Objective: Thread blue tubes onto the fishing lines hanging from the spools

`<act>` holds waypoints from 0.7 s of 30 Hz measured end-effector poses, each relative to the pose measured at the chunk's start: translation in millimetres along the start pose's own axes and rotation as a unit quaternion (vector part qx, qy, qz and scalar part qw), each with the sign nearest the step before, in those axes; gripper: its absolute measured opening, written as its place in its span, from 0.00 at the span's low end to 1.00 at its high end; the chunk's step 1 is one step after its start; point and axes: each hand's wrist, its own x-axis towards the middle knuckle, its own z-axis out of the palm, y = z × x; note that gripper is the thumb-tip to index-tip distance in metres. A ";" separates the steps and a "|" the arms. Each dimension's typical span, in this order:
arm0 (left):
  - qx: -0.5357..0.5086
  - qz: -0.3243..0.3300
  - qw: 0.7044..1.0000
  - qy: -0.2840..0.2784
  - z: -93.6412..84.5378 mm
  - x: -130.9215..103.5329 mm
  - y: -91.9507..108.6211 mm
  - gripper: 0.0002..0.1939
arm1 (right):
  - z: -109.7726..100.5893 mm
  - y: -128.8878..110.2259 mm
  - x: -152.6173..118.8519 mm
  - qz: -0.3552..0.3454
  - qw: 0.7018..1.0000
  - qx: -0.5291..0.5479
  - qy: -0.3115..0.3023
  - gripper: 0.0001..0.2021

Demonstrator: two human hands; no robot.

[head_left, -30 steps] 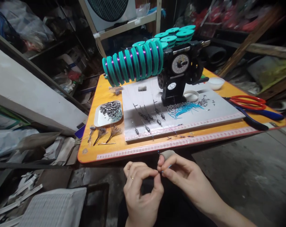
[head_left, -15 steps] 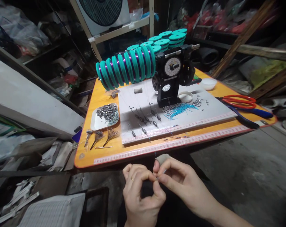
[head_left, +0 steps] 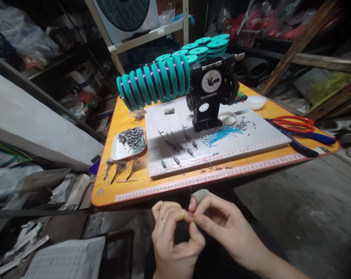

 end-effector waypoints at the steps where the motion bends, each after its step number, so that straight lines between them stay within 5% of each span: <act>1: 0.000 0.000 1.000 0.000 0.1 -0.3 0.2 0.08 | -0.1 0.1 0.0 0.001 1.000 0.000 0.002 0.06; 12: -0.050 -0.015 0.998 -0.020 -1.3 -4.5 -3.7 0.08 | -3.4 -1.3 2.0 0.018 0.999 0.037 0.002 0.05; 16: -0.027 0.069 0.995 -0.071 -6.6 5.6 -9.8 0.22 | -11.7 -1.8 5.3 0.064 0.991 0.115 -0.027 0.07; 21: 0.002 0.180 0.977 -0.114 -9.6 22.2 -18.5 0.16 | -23.0 -0.1 13.1 0.103 0.984 0.133 -0.049 0.08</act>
